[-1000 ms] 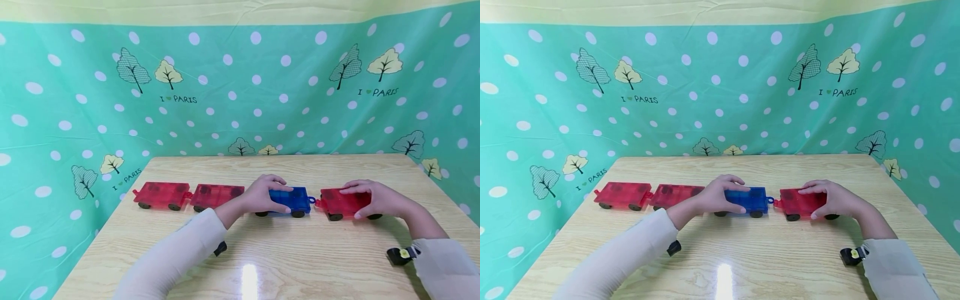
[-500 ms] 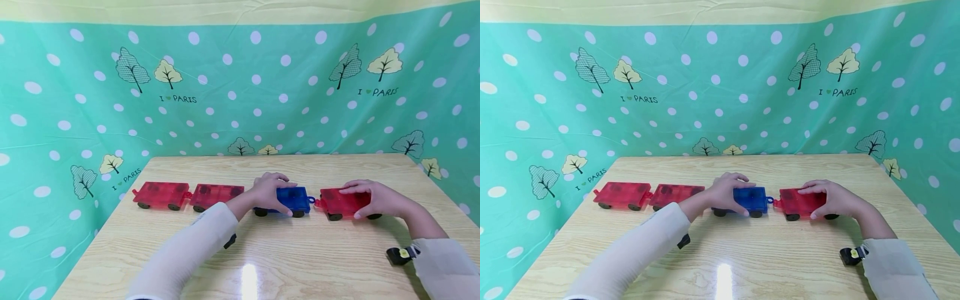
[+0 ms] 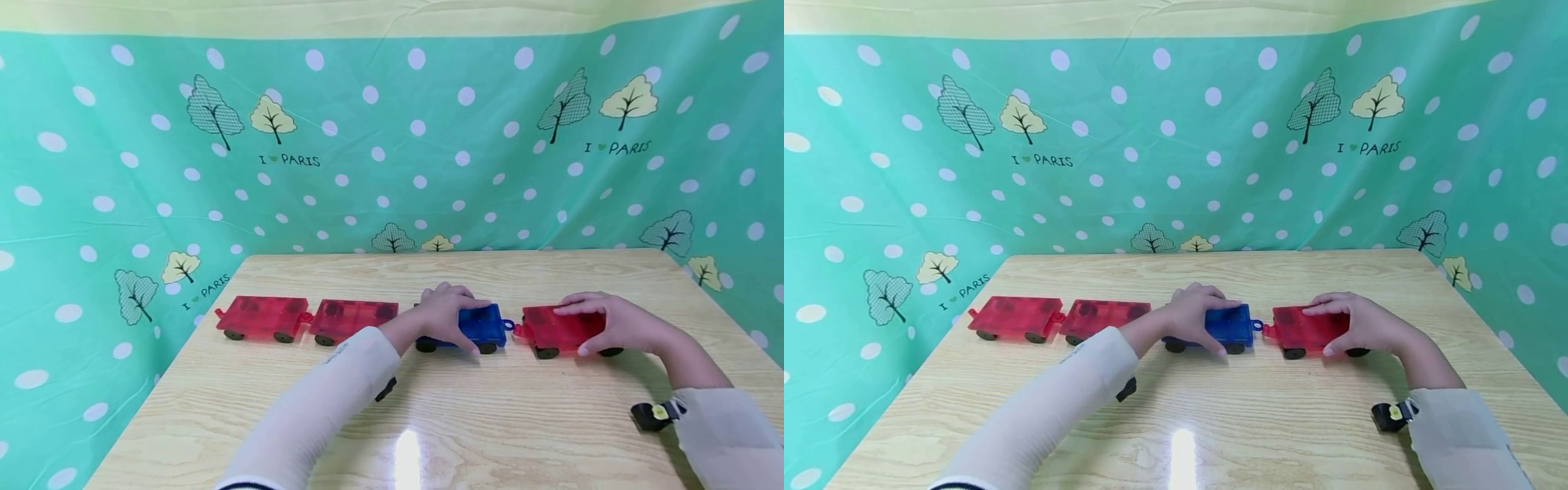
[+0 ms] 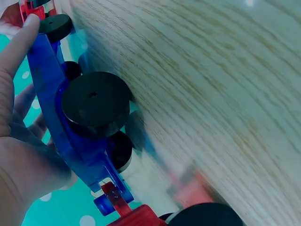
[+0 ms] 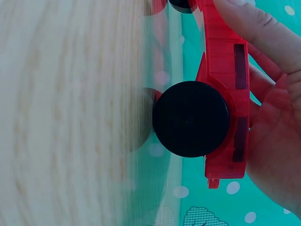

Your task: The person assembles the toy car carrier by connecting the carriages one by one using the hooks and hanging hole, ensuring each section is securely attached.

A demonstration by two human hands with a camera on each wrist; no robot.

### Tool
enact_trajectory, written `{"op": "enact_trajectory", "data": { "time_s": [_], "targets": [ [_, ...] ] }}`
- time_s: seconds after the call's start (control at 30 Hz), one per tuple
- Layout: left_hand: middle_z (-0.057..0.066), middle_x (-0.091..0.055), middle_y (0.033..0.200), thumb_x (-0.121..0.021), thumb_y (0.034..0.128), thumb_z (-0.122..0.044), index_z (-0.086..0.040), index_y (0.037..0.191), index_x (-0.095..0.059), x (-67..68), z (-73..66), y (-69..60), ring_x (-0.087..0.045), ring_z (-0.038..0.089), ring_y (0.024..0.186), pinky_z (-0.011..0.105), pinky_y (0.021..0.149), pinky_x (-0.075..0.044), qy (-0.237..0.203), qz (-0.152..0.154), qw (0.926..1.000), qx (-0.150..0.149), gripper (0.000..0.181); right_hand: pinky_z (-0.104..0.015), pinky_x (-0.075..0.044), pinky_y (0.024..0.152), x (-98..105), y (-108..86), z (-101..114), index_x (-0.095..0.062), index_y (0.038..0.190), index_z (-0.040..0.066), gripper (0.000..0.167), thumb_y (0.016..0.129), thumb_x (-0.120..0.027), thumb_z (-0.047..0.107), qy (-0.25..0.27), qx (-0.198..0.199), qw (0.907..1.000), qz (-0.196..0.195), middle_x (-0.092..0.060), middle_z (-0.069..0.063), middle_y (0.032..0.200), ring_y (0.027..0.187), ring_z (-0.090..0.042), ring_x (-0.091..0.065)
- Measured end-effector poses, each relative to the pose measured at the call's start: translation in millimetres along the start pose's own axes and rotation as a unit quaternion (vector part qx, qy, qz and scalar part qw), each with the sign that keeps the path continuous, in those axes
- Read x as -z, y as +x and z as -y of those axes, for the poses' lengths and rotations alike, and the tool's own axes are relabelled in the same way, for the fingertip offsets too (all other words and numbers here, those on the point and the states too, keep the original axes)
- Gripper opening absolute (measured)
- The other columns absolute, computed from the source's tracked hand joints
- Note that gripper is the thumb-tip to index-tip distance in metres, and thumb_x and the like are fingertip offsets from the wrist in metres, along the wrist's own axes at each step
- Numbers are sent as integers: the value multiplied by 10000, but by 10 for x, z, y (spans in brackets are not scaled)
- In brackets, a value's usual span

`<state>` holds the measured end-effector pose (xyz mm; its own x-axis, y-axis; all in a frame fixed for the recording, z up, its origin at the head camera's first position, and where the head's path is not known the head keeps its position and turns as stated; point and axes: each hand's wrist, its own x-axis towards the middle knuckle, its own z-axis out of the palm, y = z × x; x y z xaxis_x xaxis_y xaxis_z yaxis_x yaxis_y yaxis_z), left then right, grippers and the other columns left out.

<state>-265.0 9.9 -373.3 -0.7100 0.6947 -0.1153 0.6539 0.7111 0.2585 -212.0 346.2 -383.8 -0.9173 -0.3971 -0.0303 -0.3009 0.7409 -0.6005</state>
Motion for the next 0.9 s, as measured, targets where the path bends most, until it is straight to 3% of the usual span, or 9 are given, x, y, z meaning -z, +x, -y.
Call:
{"op": "enact_trajectory", "data": {
  "time_s": [0.4, 0.63, 0.9],
  "targets": [
    [-81, -471, 1409, -857, 658, -546, -389, 1431, -482, 8, 27, 21, -395, 157, 1192, 379, 928, -366, -42, -252, 9997, -16, 873, -357, -533, 721, -14, 5, 34, -639, 1293, 80, 712, 671, -893, 314, 109, -68, 9999, 26, -445, -248, 1378, 1205, -488, -366],
    [-76, -487, 1386, -862, 655, -536, -386, 1418, -500, 113, 18, 4, -387, 160, 1213, 404, 960, -356, 8, -240, 9997, -78, 857, -406, -549, 731, -36, 17, 48, -639, 1292, 75, 722, 664, -897, 321, 61, -51, 10000, 17, -451, -248, 1373, 1202, -496, -371],
    [-87, -481, 1396, -847, 670, -544, -393, 1424, -489, 238, -33, 3, -390, 157, 1189, 363, 912, -370, 264, -171, 9993, -197, 848, -452, -551, 755, -51, 43, 94, -642, 1293, 83, 707, 675, -893, 318, -98, 4, 10000, -12, -459, -239, 1372, 1207, -490, -375]
  ]
}}
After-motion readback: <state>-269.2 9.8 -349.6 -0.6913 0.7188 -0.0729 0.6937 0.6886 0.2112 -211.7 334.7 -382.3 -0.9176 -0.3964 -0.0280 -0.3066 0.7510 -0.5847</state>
